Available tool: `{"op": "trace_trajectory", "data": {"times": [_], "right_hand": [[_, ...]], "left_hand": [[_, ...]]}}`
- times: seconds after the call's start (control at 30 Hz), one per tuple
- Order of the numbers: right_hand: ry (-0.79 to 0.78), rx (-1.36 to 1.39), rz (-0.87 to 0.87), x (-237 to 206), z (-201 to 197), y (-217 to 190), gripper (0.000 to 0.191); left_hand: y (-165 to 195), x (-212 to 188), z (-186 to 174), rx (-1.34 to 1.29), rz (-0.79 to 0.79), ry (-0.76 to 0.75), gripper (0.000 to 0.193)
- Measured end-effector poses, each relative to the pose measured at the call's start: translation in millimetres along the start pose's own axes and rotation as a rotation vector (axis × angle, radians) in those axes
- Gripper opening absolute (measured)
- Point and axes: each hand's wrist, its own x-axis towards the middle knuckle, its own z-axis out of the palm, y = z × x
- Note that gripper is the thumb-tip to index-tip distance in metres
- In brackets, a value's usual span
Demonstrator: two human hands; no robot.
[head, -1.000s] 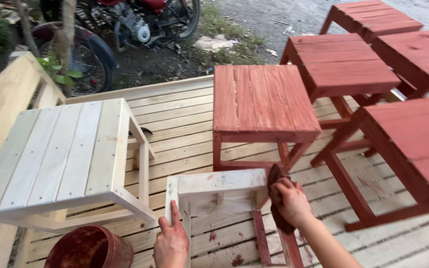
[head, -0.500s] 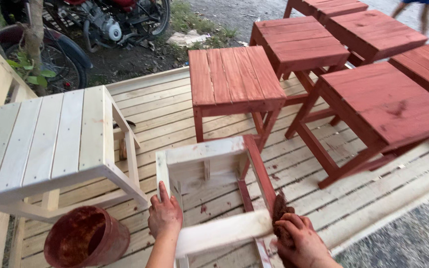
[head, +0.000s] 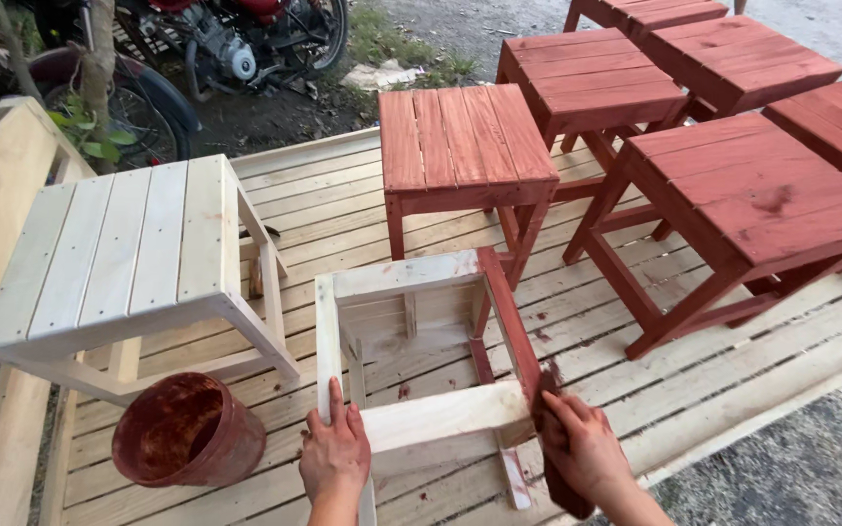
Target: The person applies reddish-brown stain to a wooden stool frame using a cloth. They repeatedly wipe the frame's legs and crossbars, repositioning the stool to reach different sides. A bucket of stain and several finished stools are visible nearby.
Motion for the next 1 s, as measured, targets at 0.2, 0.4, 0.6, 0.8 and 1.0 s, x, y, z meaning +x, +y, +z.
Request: {"op": "trace_trajectory", "data": {"times": [0.2, 0.4, 0.6, 0.8, 1.0], "right_hand": [[0.061, -0.029, -0.103, 117, 6, -17, 0.034], [-0.030, 0.047, -0.012, 73, 0, 0, 0.035], [-0.013, -0.018, -0.111, -74, -18, 21, 0.034], [-0.213, -0.148, 0.013, -43, -14, 30, 0.039], [-0.058, -0.120, -0.002, 89, -3, -2, 0.049]], "left_hand": [[-1, 1, 1, 0.023, -0.001, -0.015, 0.064], [2, -6, 0, 0.011, -0.005, 0.008, 0.065], [4, -5, 0, -0.028, -0.005, -0.011, 0.064], [7, -5, 2, 0.004, -0.025, -0.057, 0.063], [10, -6, 0, 0.028, -0.021, -0.030, 0.064]]}}
